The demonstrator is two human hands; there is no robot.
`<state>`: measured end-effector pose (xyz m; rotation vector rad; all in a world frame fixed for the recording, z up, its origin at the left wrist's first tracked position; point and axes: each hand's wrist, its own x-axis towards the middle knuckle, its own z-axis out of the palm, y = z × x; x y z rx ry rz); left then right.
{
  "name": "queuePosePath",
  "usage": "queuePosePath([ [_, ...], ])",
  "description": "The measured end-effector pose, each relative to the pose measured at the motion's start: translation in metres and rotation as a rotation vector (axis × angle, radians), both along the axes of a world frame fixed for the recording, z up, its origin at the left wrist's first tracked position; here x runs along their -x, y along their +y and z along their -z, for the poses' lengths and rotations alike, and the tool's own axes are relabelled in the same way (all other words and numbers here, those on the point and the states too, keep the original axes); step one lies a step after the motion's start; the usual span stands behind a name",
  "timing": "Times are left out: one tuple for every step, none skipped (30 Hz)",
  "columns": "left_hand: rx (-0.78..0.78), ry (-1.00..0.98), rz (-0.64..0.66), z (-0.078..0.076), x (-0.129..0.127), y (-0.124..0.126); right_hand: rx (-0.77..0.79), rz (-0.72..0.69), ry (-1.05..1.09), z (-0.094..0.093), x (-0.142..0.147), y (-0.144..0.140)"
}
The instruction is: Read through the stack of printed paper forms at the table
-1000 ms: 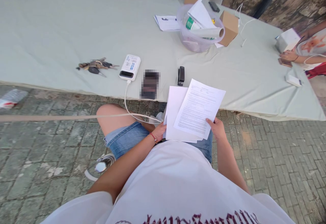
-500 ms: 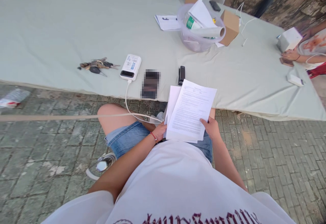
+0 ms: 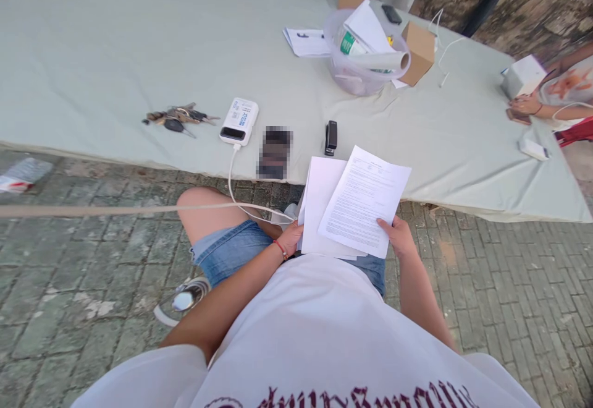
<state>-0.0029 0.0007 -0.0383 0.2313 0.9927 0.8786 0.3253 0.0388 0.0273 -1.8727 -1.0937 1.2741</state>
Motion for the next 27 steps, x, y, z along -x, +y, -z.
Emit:
queuePosePath([
  [0.006, 0.02, 0.007, -0.002, -0.001, 0.0, 0.019, -0.06, -0.024, 0.001, 0.006, 0.001],
  [0.013, 0.044, 0.018, -0.003, -0.002, -0.001, 0.03, -0.113, -0.053, 0.001, 0.012, 0.003],
  [0.015, 0.067, 0.025, -0.005, -0.003, -0.001, 0.03, -0.151, -0.082, 0.003, 0.018, 0.005],
  [0.011, 0.087, 0.028, -0.006, -0.003, -0.001, 0.021, -0.176, -0.108, 0.004, 0.023, 0.007],
  [0.003, 0.104, 0.032, -0.007, -0.003, -0.002, 0.007, -0.186, -0.134, 0.004, 0.027, 0.009],
  [-0.007, 0.118, 0.038, -0.008, -0.003, -0.002, -0.009, -0.186, -0.161, 0.005, 0.029, 0.011],
  [-0.018, 0.13, 0.042, -0.009, -0.003, -0.003, -0.02, -0.181, -0.189, 0.005, 0.03, 0.013],
  [-0.032, 0.136, 0.045, -0.01, -0.004, -0.003, -0.025, -0.173, -0.217, 0.005, 0.029, 0.014],
  [-0.046, 0.136, 0.048, -0.011, -0.005, -0.003, -0.022, -0.167, -0.243, 0.004, 0.027, 0.014],
  [-0.059, 0.132, 0.054, -0.011, -0.006, -0.003, -0.014, -0.159, -0.263, 0.004, 0.023, 0.013],
  [-0.07, 0.128, 0.061, -0.012, -0.007, -0.003, -0.003, -0.148, -0.276, 0.003, 0.019, 0.012],
  [-0.081, 0.125, 0.07, -0.012, -0.009, -0.003, 0.008, -0.135, -0.282, 0.003, 0.015, 0.01],
  [-0.091, 0.129, 0.079, -0.013, -0.011, -0.002, 0.017, -0.121, -0.28, 0.003, 0.011, 0.007],
  [-0.102, 0.139, 0.089, -0.014, -0.013, -0.002, 0.021, -0.108, -0.27, 0.003, 0.007, 0.004],
  [-0.116, 0.151, 0.101, -0.015, -0.015, -0.002, 0.025, -0.098, -0.255, 0.004, 0.004, 0.001],
  [-0.133, 0.164, 0.115, -0.017, -0.017, -0.002, 0.028, -0.09, -0.24, 0.005, 0.001, -0.002],
  [-0.154, 0.186, 0.131, -0.018, -0.019, -0.002, 0.032, -0.083, -0.228, 0.006, 0.0, -0.005],
  [-0.182, 0.231, 0.15, -0.02, -0.02, -0.001, 0.035, -0.077, -0.217, 0.007, -0.001, -0.007],
  [-0.212, 0.297, 0.17, -0.023, -0.02, 0.0, 0.036, -0.071, -0.206, 0.009, -0.002, -0.009],
  [-0.24, 0.373, 0.186, -0.025, -0.02, 0.001, 0.033, -0.068, -0.194, 0.009, -0.003, -0.01],
  [-0.265, 0.459, 0.195, -0.027, -0.019, 0.003, 0.024, -0.067, -0.183, 0.01, -0.003, -0.011],
  [-0.287, 0.55, 0.198, -0.029, -0.018, 0.006, 0.013, -0.065, -0.176, 0.011, -0.003, -0.011],
  [-0.304, 0.635, 0.193, -0.031, -0.016, 0.008, -0.001, -0.059, -0.169, 0.012, -0.004, -0.011],
  [-0.314, 0.707, 0.179, -0.033, -0.015, 0.011, -0.013, -0.048, -0.163, 0.013, -0.004, -0.01],
  [-0.322, 0.766, 0.162, -0.036, -0.013, 0.013, -0.022, -0.032, -0.156, 0.014, -0.005, -0.01],
  [-0.332, 0.815, 0.142, -0.038, -0.011, 0.016, -0.029, -0.013, -0.144, 0.015, -0.006, -0.009],
  [-0.34, 0.839, 0.122, -0.041, -0.009, 0.017, -0.034, 0.004, -0.125, 0.017, -0.006, -0.008],
])
